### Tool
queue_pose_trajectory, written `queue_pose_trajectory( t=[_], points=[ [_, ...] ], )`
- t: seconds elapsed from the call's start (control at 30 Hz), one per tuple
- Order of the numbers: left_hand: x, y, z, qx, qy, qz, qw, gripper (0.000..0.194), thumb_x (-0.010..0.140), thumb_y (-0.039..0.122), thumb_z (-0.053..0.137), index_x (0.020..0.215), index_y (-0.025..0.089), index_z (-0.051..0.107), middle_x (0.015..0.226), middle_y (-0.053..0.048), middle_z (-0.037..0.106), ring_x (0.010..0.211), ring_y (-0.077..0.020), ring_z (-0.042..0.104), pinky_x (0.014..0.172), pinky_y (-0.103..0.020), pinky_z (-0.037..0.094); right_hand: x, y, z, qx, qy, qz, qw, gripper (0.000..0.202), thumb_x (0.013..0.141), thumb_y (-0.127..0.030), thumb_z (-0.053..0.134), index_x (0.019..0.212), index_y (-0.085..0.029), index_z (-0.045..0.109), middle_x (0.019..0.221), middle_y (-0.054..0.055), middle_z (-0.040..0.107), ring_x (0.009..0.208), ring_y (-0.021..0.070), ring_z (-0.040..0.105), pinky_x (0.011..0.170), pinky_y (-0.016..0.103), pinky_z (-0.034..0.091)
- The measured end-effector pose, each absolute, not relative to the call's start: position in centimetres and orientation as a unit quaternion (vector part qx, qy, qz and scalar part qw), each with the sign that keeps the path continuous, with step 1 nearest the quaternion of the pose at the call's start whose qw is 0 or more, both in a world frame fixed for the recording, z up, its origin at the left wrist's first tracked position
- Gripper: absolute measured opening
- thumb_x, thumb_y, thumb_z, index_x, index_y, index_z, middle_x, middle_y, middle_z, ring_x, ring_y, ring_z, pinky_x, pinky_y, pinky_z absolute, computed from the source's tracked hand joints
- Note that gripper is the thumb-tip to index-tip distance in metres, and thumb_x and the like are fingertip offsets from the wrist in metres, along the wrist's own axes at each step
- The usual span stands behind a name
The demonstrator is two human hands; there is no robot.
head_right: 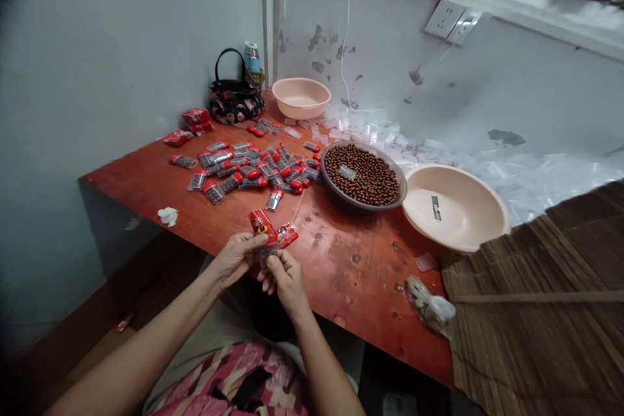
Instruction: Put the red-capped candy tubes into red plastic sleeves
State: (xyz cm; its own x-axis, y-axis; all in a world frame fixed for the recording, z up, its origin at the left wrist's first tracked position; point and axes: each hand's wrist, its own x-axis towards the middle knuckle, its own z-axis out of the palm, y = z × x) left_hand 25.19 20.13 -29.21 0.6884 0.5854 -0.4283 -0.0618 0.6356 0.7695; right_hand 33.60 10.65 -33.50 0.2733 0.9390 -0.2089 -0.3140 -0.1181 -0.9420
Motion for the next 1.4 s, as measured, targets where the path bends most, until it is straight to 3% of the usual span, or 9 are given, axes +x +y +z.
queue_pose_trajectory(
  t=[0.2, 0.47, 0.7, 0.9, 1.07, 1.2, 1.4],
  points=[
    [25.8, 20.3, -29.7, 0.367, 0.400, 0.251, 0.801, 0.019, 0.061, 0.025, 0.070, 0.067, 0.008, 0.063, 0.055, -0.004, 0.061, 0.046, -0.0119, 0.055, 0.044, -0.021, 0.043, 33.7, 10.5, -33.1, -0.644, -0.347, 0.382, 0.565, 0.019, 0.082, -0.037, 0.047, 0.088, -0.021, 0.055, 0.066, 0.000, 0.059, 0.050, 0.0112, 0.051, 0.046, 0.022, 0.041],
    [25.3, 20.6, -29.0, 0.420, 0.339, 0.172, 0.824, 0.021, 0.068, 0.028, 0.062, 0.065, 0.008, 0.062, 0.052, -0.007, 0.061, 0.039, -0.0162, 0.054, 0.040, -0.028, 0.043, 34.5, 10.8, -33.5, -0.513, -0.303, 0.554, 0.582, 0.023, 0.083, -0.040, 0.043, 0.074, -0.019, 0.049, 0.056, -0.003, 0.055, 0.036, 0.0062, 0.044, 0.033, 0.016, 0.030],
    [25.4, 20.3, -29.6, 0.415, 0.369, 0.212, 0.804, 0.015, 0.065, 0.024, 0.066, 0.065, 0.009, 0.062, 0.053, -0.003, 0.060, 0.048, -0.0137, 0.057, 0.047, -0.024, 0.044, 33.9, 10.6, -33.3, -0.586, -0.291, 0.453, 0.606, 0.019, 0.081, -0.037, 0.049, 0.081, -0.019, 0.054, 0.058, -0.003, 0.054, 0.042, 0.0069, 0.046, 0.038, 0.017, 0.035],
    [25.7, 19.3, -30.1, 0.445, 0.391, 0.232, 0.771, 0.024, 0.069, 0.032, 0.062, 0.064, 0.009, 0.060, 0.044, -0.002, 0.057, 0.034, -0.0132, 0.051, 0.037, -0.023, 0.038, 33.5, 10.9, -33.8, -0.532, -0.220, 0.527, 0.625, 0.028, 0.081, -0.041, 0.044, 0.070, -0.017, 0.050, 0.050, -0.003, 0.052, 0.032, 0.0052, 0.038, 0.030, 0.016, 0.027],
    [26.1, 19.0, -31.1, 0.419, 0.433, 0.287, 0.745, 0.021, 0.062, 0.028, 0.069, 0.069, 0.010, 0.062, 0.053, 0.000, 0.060, 0.044, -0.0107, 0.054, 0.043, -0.020, 0.041, 34.2, 10.6, -33.4, -0.618, -0.325, 0.393, 0.599, 0.018, 0.077, -0.034, 0.053, 0.082, -0.018, 0.060, 0.058, -0.002, 0.056, 0.047, 0.0084, 0.049, 0.043, 0.018, 0.039],
    [25.8, 18.2, -31.0, 0.439, 0.432, 0.280, 0.736, 0.025, 0.066, 0.035, 0.064, 0.063, 0.011, 0.059, 0.045, 0.001, 0.055, 0.035, -0.0109, 0.049, 0.036, -0.022, 0.037, 34.1, 10.5, -34.0, -0.541, -0.254, 0.505, 0.623, 0.022, 0.080, -0.037, 0.050, 0.071, -0.017, 0.054, 0.051, -0.004, 0.054, 0.034, 0.0054, 0.043, 0.032, 0.015, 0.031],
    [25.5, 17.5, -29.6, 0.399, 0.346, 0.252, 0.811, 0.026, 0.074, 0.035, 0.056, 0.066, 0.011, 0.059, 0.049, -0.002, 0.058, 0.042, -0.0146, 0.054, 0.042, -0.025, 0.043, 33.9, 10.9, -34.6, -0.446, -0.145, 0.580, 0.666, 0.029, 0.080, -0.040, 0.050, 0.066, -0.015, 0.050, 0.046, -0.004, 0.053, 0.028, 0.0026, 0.036, 0.026, 0.013, 0.022]
  ],
)
